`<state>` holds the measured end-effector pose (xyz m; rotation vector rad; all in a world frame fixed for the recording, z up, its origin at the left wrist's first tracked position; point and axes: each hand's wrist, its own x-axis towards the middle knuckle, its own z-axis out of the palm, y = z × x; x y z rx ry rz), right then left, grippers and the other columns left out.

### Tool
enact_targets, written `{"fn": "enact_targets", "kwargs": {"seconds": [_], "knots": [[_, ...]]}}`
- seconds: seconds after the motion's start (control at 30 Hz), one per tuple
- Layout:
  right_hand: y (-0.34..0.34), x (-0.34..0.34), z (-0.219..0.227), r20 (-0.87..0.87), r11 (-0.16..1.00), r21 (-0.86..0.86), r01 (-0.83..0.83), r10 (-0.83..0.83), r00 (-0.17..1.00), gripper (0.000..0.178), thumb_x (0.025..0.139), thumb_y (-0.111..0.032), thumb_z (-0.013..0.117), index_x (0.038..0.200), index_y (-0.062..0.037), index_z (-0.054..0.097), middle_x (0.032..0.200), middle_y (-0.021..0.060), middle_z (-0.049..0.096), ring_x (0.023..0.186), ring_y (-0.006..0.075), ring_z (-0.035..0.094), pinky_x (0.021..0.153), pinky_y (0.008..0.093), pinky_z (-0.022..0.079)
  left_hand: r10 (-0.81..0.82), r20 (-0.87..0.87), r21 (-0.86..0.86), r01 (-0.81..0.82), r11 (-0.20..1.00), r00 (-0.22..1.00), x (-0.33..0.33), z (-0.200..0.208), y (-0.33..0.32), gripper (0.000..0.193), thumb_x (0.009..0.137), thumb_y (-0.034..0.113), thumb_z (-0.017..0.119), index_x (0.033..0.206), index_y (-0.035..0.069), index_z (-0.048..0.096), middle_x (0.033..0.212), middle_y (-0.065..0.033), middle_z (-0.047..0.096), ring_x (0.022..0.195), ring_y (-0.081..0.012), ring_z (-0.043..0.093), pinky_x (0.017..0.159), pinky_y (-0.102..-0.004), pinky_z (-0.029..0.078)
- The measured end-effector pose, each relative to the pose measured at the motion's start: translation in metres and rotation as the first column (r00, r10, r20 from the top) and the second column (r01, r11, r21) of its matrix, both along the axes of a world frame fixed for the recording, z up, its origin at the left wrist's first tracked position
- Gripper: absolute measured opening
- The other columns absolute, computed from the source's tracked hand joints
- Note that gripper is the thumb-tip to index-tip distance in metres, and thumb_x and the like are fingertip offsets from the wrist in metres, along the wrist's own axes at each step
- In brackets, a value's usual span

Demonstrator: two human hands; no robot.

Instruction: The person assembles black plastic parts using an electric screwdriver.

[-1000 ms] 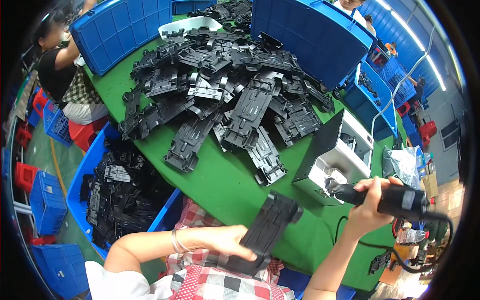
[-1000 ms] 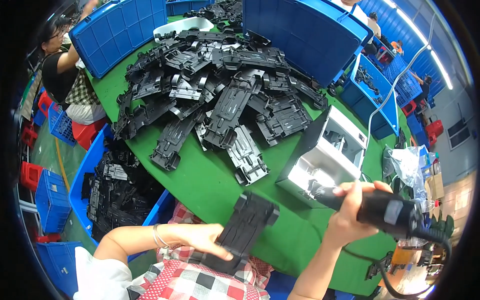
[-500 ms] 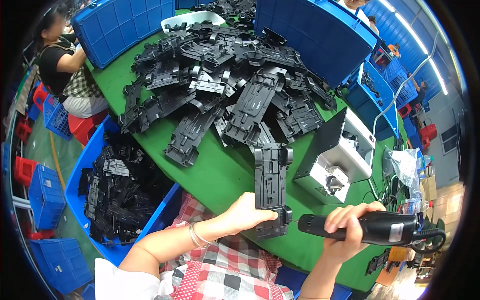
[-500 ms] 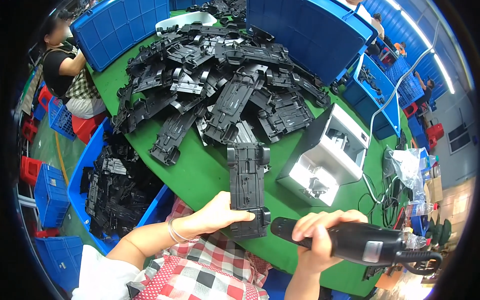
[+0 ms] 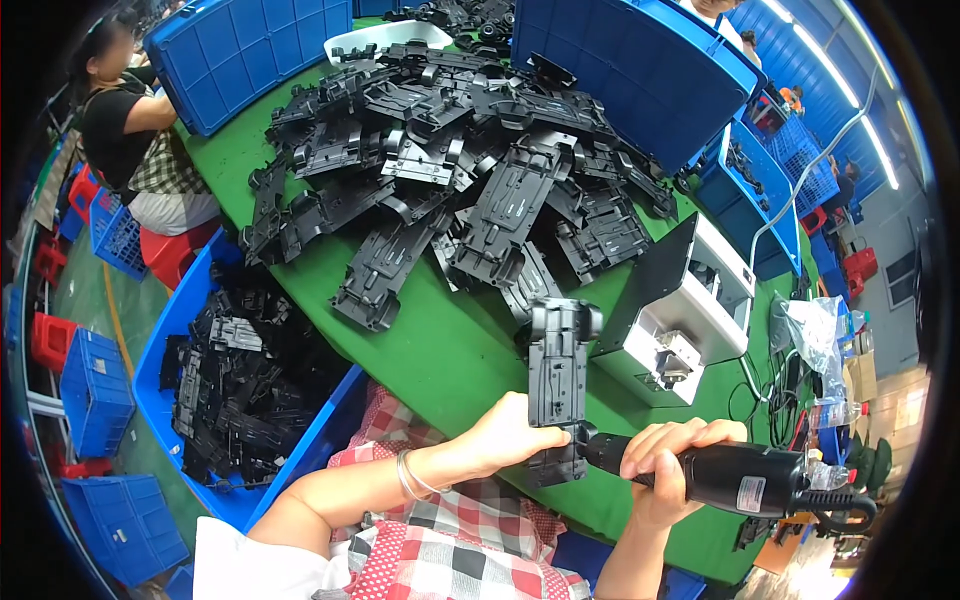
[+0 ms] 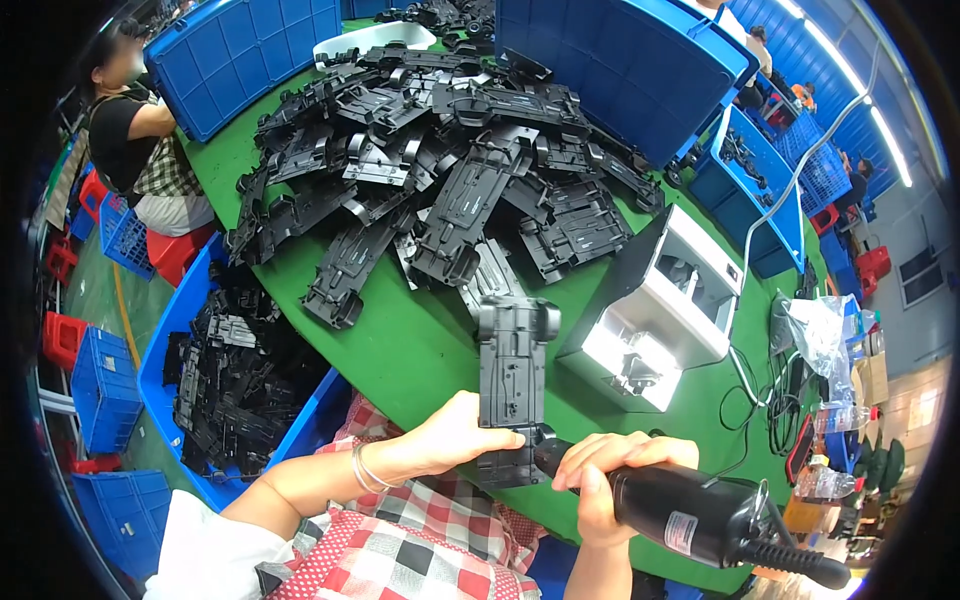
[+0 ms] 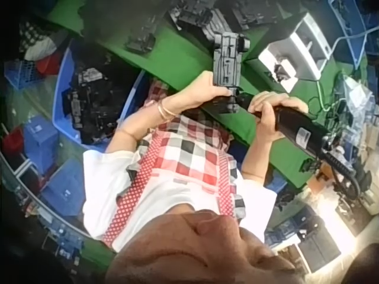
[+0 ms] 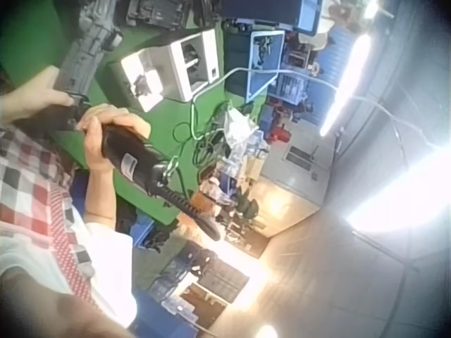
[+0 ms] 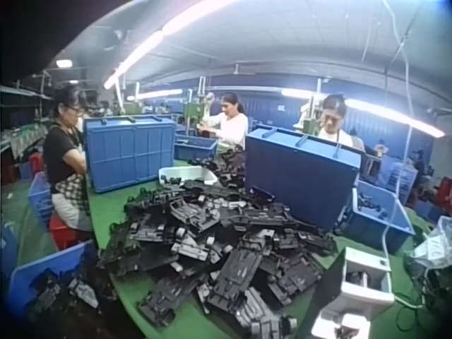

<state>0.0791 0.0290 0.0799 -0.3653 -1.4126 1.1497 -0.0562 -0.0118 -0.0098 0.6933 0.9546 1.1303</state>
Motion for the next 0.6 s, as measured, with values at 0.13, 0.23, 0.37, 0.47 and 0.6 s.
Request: {"fn": "enact_targets", "kwargs": {"seconds": [0.13, 0.23, 0.37, 0.47, 0.6], "knots": [[0.013, 0.021, 0.016, -0.163, 0.997, -0.004, -0.075, 0.074, 0.984, 0.038, 0.074, -0.003, 0.064, 0.1, -0.0056, 0.037, 0.056, 0.0102, 0.052, 0.041, 0.0198, 0.05, 0.038, 0.0287, 0.044, -0.159, 0.173, -0.125, 0.181, 0.975, 0.972, -0.011, 0.003, -0.002, 0.021, 0.081, 0.013, 0.057, 0.097, 0.0, 0.06, 0.088, -0.0032, 0.061, 0.078, -0.0106, 0.056, 0.069, -0.0266, 0.048], [0.035, 0.031, 0.033, -0.115, 0.896, 0.072, 0.439, -0.43, 0.896, 0.028, 0.077, -0.001, 0.051, 0.102, -0.0026, 0.039, 0.057, 0.0059, 0.045, 0.041, 0.0143, 0.042, 0.039, 0.0255, 0.039, -0.251, 0.138, -0.104, 0.266, 0.958, 0.958, -0.022, 0.001, -0.002, 0.025, 0.084, 0.016, 0.055, 0.104, 0.001, 0.058, 0.096, -0.0038, 0.061, 0.085, -0.0125, 0.058, 0.074, -0.0299, 0.05], [0.06, 0.026, 0.029, -0.058, 0.799, 0.199, 0.567, -0.568, 0.821, 0.034, 0.074, 0.005, 0.05, 0.106, 0.0025, 0.038, 0.062, 0.0097, 0.049, 0.048, 0.0165, 0.047, 0.047, 0.0286, 0.042, -0.248, 0.104, -0.078, 0.256, 0.963, 0.963, -0.018, -0.008, 0.001, 0.025, 0.086, 0.016, 0.052, 0.106, 0.001, 0.058, 0.096, -0.0044, 0.062, 0.085, -0.012, 0.058, 0.073, -0.0285, 0.05], [0.062, 0.017, 0.03, 0.072, 0.824, 0.099, 0.558, -0.565, 0.822, 0.029, 0.076, 0.002, 0.052, 0.102, 0.0028, 0.039, 0.062, 0.0082, 0.049, 0.048, 0.0155, 0.049, 0.05, 0.0276, 0.042, -0.155, 0.184, -0.07, 0.17, 0.983, 0.971, -0.016, -0.006, 0.001, 0.025, 0.087, 0.014, 0.051, 0.106, -0.002, 0.057, 0.093, -0.0051, 0.062, 0.083, -0.0117, 0.06, 0.075, -0.0284, 0.051], [0.052, 0.023, 0.023, 0.007, 0.924, -0.129, 0.359, -0.361, 0.932, 0.03, 0.075, 0.0, 0.052, 0.104, -0.001, 0.04, 0.061, 0.0049, 0.042, 0.044, 0.0144, 0.044, 0.042, 0.0274, 0.041, -0.087, 0.233, -0.067, 0.105, 0.992, 0.969, -0.014, -0.009, 0.005, 0.026, 0.087, 0.012, 0.051, 0.106, -0.005, 0.057, 0.096, -0.0062, 0.062, 0.085, -0.0129, 0.06, 0.078, -0.0295, 0.051]]}}
